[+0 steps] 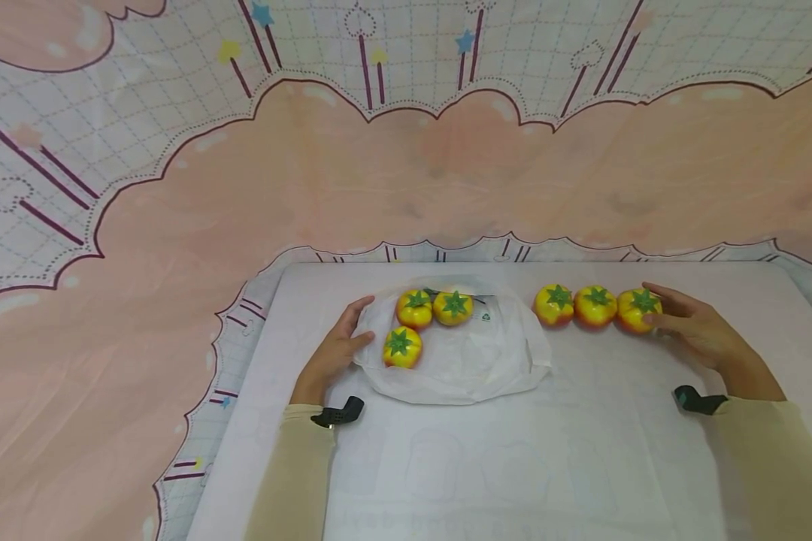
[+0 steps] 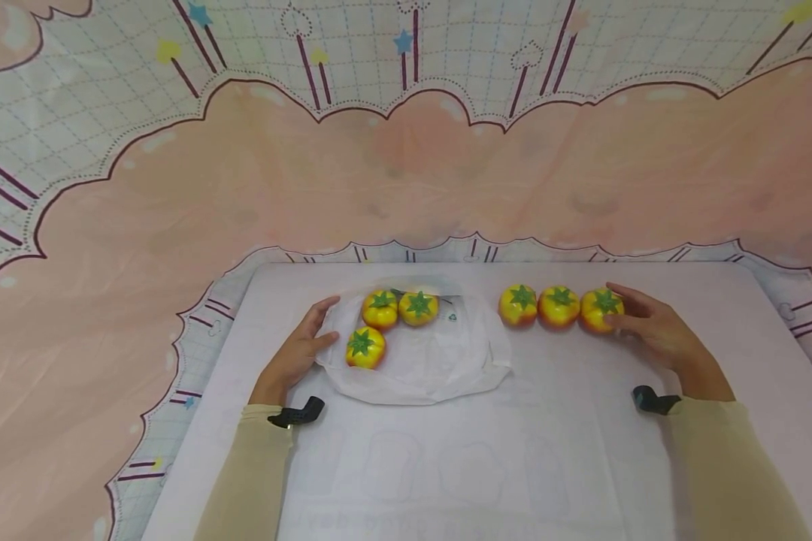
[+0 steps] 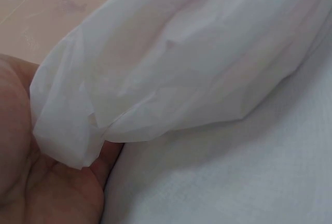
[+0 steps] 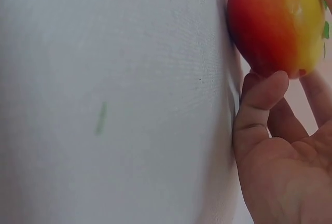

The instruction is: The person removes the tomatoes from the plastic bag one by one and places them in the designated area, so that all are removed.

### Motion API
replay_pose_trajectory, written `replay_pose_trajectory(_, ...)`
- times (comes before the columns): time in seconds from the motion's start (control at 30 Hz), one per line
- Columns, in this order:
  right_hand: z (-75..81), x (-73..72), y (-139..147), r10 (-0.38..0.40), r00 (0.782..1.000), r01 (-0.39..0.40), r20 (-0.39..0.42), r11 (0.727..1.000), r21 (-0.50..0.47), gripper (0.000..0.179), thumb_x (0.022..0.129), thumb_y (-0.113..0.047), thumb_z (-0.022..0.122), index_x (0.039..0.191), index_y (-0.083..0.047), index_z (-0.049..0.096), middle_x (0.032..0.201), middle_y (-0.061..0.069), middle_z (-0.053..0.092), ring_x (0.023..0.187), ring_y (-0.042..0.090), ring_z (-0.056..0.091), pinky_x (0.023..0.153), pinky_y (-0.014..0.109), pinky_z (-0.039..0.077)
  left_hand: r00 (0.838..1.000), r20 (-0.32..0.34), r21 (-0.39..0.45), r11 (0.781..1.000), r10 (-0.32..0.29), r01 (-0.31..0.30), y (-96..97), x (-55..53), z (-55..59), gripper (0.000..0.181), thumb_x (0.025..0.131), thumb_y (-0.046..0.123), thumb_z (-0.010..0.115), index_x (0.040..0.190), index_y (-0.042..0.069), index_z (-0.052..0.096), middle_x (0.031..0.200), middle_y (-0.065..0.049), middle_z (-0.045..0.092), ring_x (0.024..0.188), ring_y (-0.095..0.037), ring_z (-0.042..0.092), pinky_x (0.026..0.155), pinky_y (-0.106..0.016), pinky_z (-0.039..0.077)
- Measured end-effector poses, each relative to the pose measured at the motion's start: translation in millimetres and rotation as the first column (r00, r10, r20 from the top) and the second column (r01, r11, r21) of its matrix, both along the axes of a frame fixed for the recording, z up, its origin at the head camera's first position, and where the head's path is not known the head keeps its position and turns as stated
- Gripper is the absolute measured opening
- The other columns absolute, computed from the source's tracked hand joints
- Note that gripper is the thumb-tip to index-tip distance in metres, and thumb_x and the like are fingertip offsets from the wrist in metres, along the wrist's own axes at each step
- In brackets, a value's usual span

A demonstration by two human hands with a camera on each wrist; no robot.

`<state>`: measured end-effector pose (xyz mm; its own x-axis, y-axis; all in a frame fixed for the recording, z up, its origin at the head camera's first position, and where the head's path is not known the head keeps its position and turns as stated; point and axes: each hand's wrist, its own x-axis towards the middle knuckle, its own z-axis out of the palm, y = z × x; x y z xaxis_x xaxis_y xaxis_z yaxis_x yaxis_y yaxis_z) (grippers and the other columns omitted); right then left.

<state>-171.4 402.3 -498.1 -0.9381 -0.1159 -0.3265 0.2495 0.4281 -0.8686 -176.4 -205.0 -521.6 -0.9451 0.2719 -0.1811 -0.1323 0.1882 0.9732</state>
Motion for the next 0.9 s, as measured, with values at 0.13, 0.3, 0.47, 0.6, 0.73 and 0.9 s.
replay_pose_trajectory(0.13,1.5,0.6,0.9,-0.019,1.000,0.019,0.001,0.999,-0.050,0.075,0.103,-0.027,0.061,0.164,-0.032,0.017,0.169,0.004,0.018,0.112,-0.006,0.041,0.086,0.008,0.047,1.000,-0.002,-0.004,1.000,-0.001,0.001,0.8,-0.3,0.0,0.065,0.102,0.004,0.052,0.153,0.040,0.037,0.170,0.011,0.020,0.158,-0.018,0.019,0.123,-0.044,0.033)
replay_pose_trajectory(0.3,6.4,3.2,1.5,-0.046,0.999,0.046,0.001,0.980,-0.193,0.073,0.105,-0.020,0.058,0.164,-0.031,0.017,0.174,0.003,0.007,0.111,-0.010,0.046,0.085,0.007,0.049,1.000,-0.008,-0.014,1.000,0.003,-0.003,1.0,0.2,0.4,0.065,0.102,0.004,0.052,0.153,0.039,0.037,0.171,0.010,0.018,0.159,-0.018,0.016,0.125,-0.045,0.028)
replay_pose_trajectory(0.47,9.9,5.3,-0.7,-0.059,0.997,0.052,-0.042,0.989,-0.140,0.072,0.104,-0.024,0.059,0.164,-0.028,0.019,0.172,-0.001,0.016,0.111,-0.012,0.045,0.085,0.008,0.051,1.000,-0.015,-0.016,1.000,0.006,-0.006,0.8,0.9,1.3,0.064,0.102,0.004,0.052,0.153,0.039,0.037,0.171,0.009,0.019,0.159,-0.018,0.014,0.127,-0.045,0.025)
replay_pose_trajectory(0.6,15.6,7.7,-3.6,-0.060,0.994,0.064,-0.087,0.997,0.041,0.075,0.102,-0.040,0.060,0.164,-0.028,0.020,0.172,0.007,0.018,0.122,0.000,0.045,0.084,0.006,0.050,1.000,-0.014,-0.018,1.000,0.007,-0.007,0.7,1.2,2.0,0.064,0.102,0.005,0.053,0.153,0.040,0.037,0.171,0.010,0.018,0.159,-0.017,0.013,0.127,-0.046,0.024)
replay_pose_trajectory(0.73,27.4,11.4,-8.2,-0.100,0.988,0.119,-0.116,0.977,0.179,0.078,0.098,-0.057,0.057,0.163,-0.034,0.020,0.172,0.010,0.018,0.147,0.031,0.034,0.108,0.031,0.051,1.000,-0.019,-0.020,1.000,0.008,-0.008,0.9,1.8,2.5,0.064,0.102,0.005,0.053,0.153,0.039,0.037,0.171,0.010,0.018,0.159,-0.018,0.013,0.127,-0.046,0.024)
replay_pose_trajectory(0.9,43.8,14.3,-20.5,-0.176,0.972,0.203,-0.154,0.962,0.183,0.074,0.097,-0.060,0.057,0.161,-0.042,0.024,0.172,0.009,0.017,0.156,0.045,0.010,0.116,0.076,0.020,1.000,-0.019,-0.022,1.000,0.006,-0.007,0.3,2.1,2.4,0.064,0.102,0.005,0.053,0.153,0.040,0.037,0.171,0.010,0.019,0.159,-0.018,0.014,0.126,-0.046,0.027)
